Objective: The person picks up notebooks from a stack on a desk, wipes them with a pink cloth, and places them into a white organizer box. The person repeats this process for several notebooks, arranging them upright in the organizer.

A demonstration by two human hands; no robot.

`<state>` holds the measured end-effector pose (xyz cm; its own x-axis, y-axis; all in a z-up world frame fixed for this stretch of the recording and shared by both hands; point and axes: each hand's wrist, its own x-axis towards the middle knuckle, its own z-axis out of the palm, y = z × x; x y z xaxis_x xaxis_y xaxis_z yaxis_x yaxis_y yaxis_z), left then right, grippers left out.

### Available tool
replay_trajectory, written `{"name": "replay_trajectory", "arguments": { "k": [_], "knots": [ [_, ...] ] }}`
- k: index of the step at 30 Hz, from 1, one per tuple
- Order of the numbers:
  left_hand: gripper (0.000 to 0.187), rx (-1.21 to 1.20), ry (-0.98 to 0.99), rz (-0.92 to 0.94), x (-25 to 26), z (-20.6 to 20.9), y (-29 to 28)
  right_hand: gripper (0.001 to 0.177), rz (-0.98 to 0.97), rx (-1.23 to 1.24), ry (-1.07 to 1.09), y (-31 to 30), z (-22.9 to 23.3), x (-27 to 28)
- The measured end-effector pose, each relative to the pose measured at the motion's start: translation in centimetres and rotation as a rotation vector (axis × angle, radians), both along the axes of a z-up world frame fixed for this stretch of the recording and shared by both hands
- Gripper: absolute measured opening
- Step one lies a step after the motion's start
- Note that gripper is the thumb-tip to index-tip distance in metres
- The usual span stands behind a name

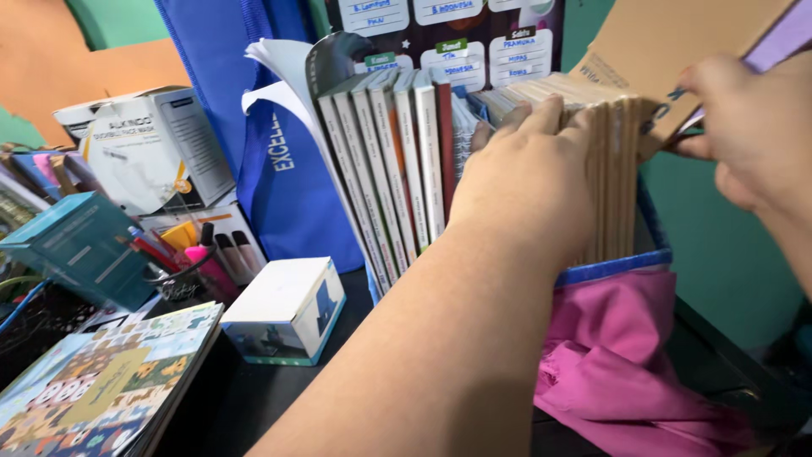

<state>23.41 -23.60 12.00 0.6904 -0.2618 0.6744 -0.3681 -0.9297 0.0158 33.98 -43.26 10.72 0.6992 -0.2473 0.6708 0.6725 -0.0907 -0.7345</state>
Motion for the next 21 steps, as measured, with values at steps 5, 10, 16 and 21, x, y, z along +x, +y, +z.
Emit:
{"name": "replay_trajectory", "arguments": {
  "k": [5, 10, 16, 21],
  "knots": [
    [0.059, 0.003, -0.094, -0.012, 0.5, -0.6, -0.1, 0.028, -0.282, -0.317, 0.221, 0.3, -1.8, -0.4],
    [0.053, -0.028, -0.080, 0.002, 0.4, -0.6, -0.1, 0.036, -0.330, -0.434, 0.602, 1.4, -2.3, -2.2],
    [0.046, -0.072, -0.085, -0.004, 0.7, -1.0, -0.3, 0.020, -0.538, -0.791, -0.429, 0.8, -4.2, -3.2],
    [0.043, -0.093, -0.096, 0.008, 0.6, -0.8, -0.6, 0.023, -0.507, -0.765, -0.259, 0.1, -4.2, -1.7]
  ]
}}
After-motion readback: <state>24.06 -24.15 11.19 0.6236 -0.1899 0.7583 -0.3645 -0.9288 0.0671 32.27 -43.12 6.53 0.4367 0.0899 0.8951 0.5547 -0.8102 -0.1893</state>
